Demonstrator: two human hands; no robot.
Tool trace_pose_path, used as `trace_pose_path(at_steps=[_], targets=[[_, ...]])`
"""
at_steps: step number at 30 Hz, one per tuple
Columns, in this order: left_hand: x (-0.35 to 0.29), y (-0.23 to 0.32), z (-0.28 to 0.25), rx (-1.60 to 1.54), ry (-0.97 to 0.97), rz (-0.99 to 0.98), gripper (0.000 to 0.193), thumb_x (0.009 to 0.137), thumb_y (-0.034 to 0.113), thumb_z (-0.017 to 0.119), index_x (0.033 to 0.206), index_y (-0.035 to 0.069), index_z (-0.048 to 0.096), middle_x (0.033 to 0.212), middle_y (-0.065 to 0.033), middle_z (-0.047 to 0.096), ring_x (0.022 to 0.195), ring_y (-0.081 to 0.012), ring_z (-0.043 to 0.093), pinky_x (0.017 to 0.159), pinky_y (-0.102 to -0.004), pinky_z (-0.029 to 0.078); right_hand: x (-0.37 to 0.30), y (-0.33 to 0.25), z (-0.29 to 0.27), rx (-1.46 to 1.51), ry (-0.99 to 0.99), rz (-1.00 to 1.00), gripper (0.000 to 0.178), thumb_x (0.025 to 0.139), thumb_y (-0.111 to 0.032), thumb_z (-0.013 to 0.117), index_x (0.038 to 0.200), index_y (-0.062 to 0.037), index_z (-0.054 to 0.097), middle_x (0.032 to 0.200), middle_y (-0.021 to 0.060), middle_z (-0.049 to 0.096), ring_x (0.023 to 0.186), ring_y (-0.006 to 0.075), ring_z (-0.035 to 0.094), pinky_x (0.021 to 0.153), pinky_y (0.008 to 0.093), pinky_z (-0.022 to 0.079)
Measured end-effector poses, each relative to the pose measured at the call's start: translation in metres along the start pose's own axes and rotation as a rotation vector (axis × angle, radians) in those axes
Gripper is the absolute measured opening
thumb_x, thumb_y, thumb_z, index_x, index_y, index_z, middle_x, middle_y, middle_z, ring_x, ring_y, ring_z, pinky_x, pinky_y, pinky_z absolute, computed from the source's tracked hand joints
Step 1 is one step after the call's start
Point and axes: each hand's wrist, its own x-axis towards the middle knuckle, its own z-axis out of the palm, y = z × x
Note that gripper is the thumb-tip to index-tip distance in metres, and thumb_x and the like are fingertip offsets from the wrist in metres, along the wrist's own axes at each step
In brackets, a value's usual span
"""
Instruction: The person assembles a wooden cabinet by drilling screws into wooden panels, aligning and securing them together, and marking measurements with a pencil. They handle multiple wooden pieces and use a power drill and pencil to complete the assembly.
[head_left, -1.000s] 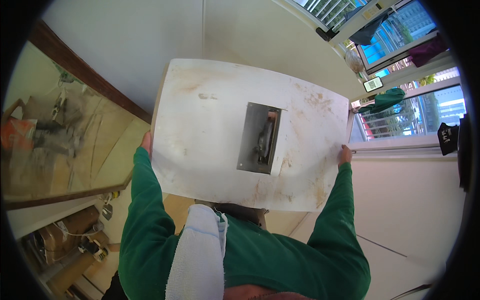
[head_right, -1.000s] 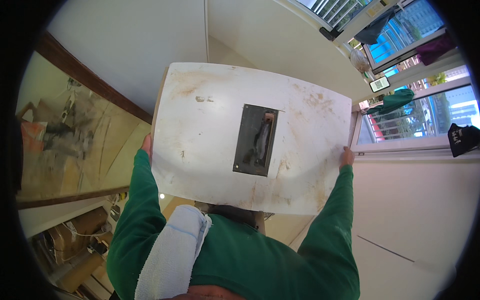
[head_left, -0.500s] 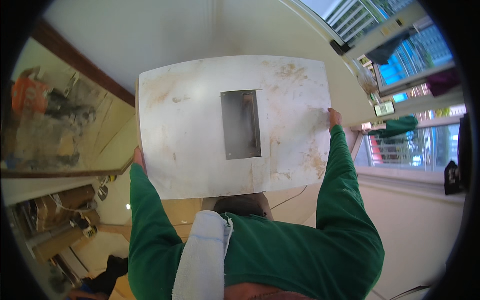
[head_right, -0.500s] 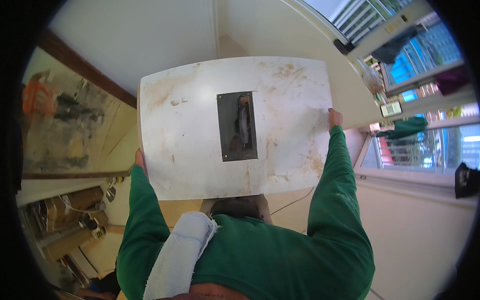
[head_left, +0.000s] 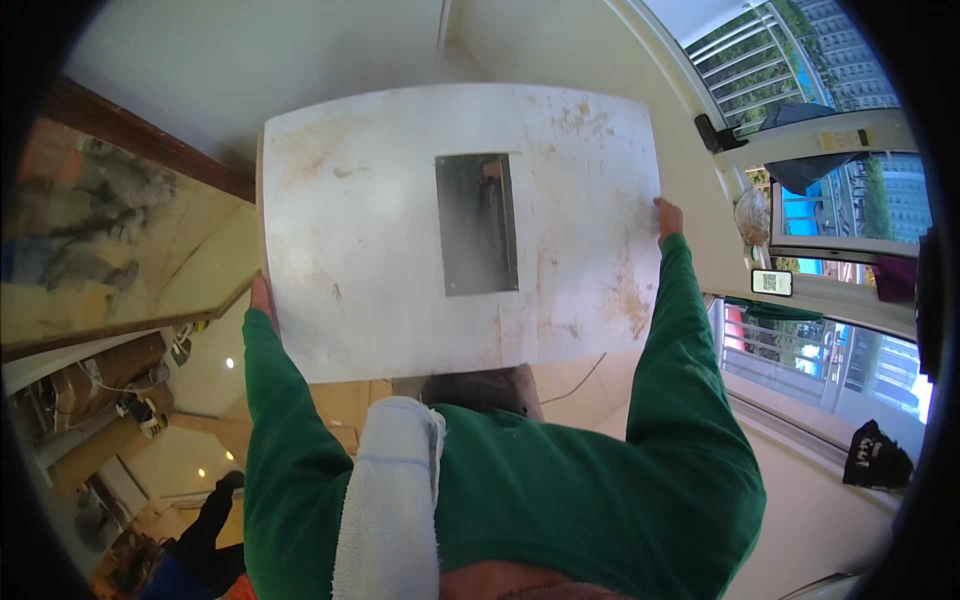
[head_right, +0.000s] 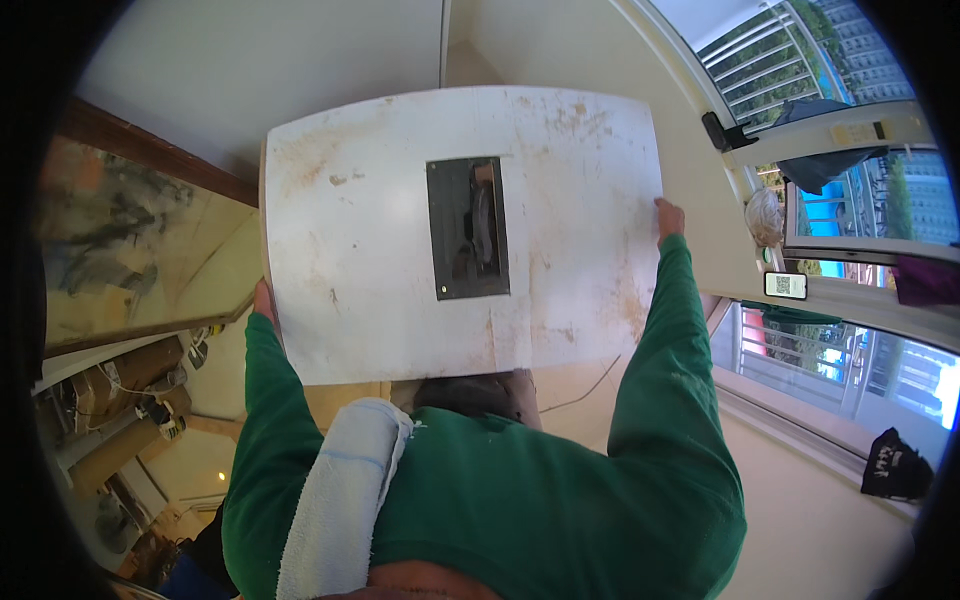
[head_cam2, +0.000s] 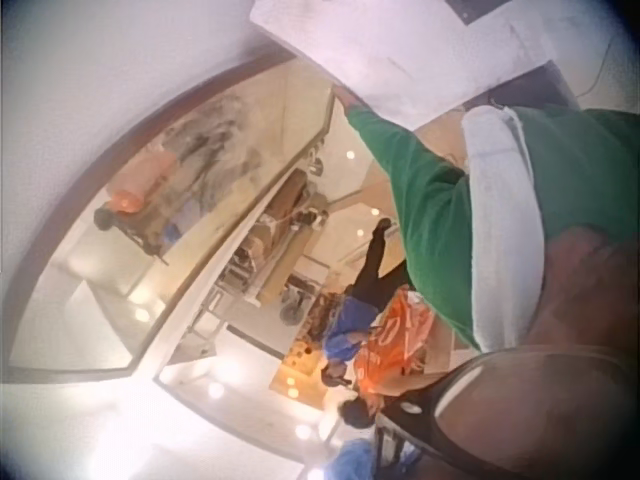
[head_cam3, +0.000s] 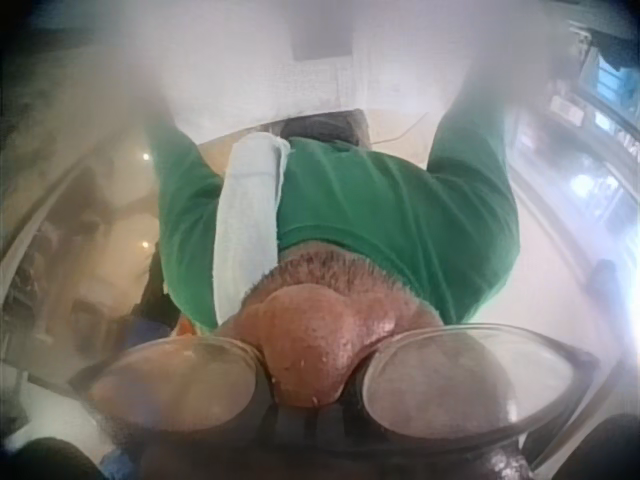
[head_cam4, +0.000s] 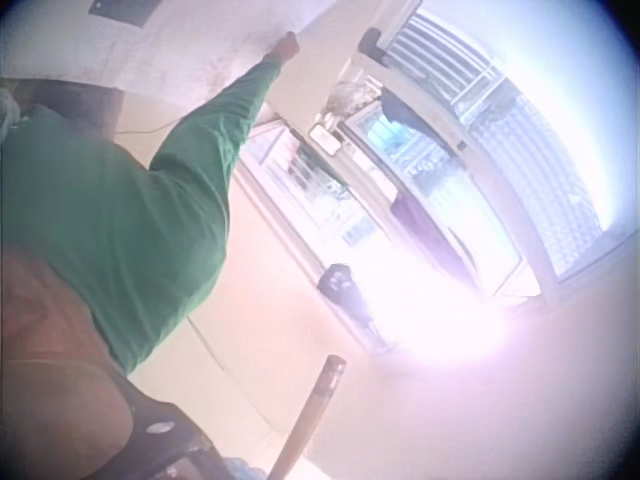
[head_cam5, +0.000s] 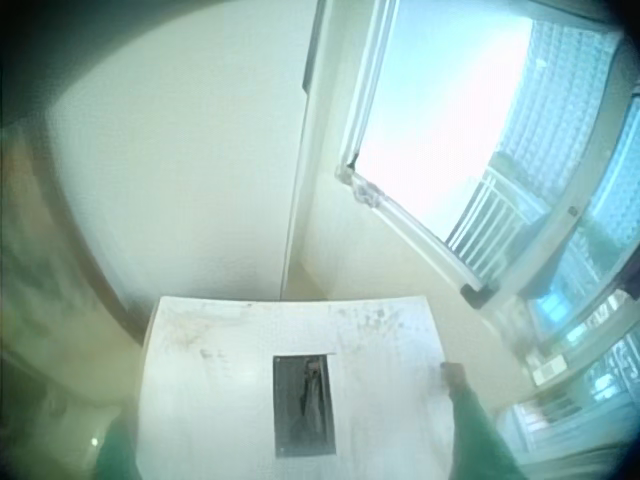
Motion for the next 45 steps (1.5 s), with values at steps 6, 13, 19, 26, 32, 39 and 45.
trace_pose_path(at_steps=[6,13,19,26,32,39,45], targets=[[0.001,0.005,0.047,-0.046,0.005,0.020,0.086,0.113,0.070,0.033,0.162,0.004,0.060,0.158,-0.0151,0.068,0.144,-0.0330,0.065,0.125,-0.0451,0.050,0.087,-0.064,0.041,-0.105,-0.176,-0.183,0.077,0.092,-0.043,0.081,0.146,0.0101,0.067,0.148,0.0293,0.070,0.138,0.0432,0.065,0.117,0.0512,0.051],[0.006,-0.009,0.099,-0.086,0.095,0.060,0.082,0.114,0.065,0.030,0.161,0.005,0.061,0.153,-0.0163,0.071,0.136,-0.0363,0.071,0.120,-0.0471,0.055,0.164,-0.162,0.106,-0.211,-0.165,-0.092,0.084,0.090,-0.045,0.081,0.152,0.0088,0.063,0.159,0.0299,0.062,0.142,0.0453,0.063,0.117,0.0527,0.052],[0.027,-0.037,0.105,-0.173,0.107,0.025,0.081,0.113,0.064,0.031,0.159,0.005,0.063,0.150,-0.0190,0.073,0.131,-0.0387,0.074,0.116,-0.0506,0.059,0.203,-0.223,0.150,-0.191,-0.203,-0.137,0.090,0.086,-0.044,0.086,0.151,0.0124,0.062,0.160,0.0323,0.060,0.147,0.0434,0.061,0.121,0.0485,0.051],[0.015,-0.044,0.140,-0.168,0.254,0.030,0.086,0.113,0.070,0.033,0.163,0.004,0.057,0.151,-0.0198,0.069,0.131,-0.0394,0.073,0.114,-0.0507,0.061,0.271,-0.224,0.198,-0.302,-0.320,-0.304,0.092,0.085,-0.046,0.089,0.150,0.0136,0.062,0.161,0.0338,0.060,0.150,0.0445,0.058,0.125,0.0473,0.046],[0.007,-0.033,0.153,-0.232,0.110,-0.016,0.088,0.113,0.072,0.035,0.165,0.005,0.054,0.157,-0.0183,0.066,0.137,-0.0399,0.069,0.117,-0.0523,0.058,0.290,-0.209,0.210,-0.601,-0.250,-0.417,0.099,0.088,-0.057,0.088,0.156,0.0106,0.060,0.166,0.0329,0.053,0.157,0.0446,0.050,0.131,0.0494,0.041],[-0.010,-0.028,0.169,-0.202,0.274,0.014,0.091,0.111,0.076,0.034,0.166,0.006,0.054,0.158,-0.0204,0.065,0.140,-0.0418,0.067,0.120,-0.0531,0.055,0.284,-0.208,0.199,-0.530,-0.304,-0.401,0.107,0.087,-0.063,0.089,0.160,0.0076,0.057,0.169,0.0307,0.051,0.159,0.0436,0.047,0.133,0.0473,0.039],[-0.003,-0.039,0.155,-0.217,0.234,0.015,0.086,0.112,0.072,0.035,0.162,0.006,0.059,0.153,-0.0196,0.070,0.133,-0.0403,0.072,0.117,-0.0501,0.058,0.296,-0.221,0.209,-0.562,-0.365,-0.312,0.109,0.085,-0.062,0.091,0.161,0.0082,0.056,0.171,0.0316,0.049,0.160,0.0429,0.047,0.132,0.0455,0.040]])
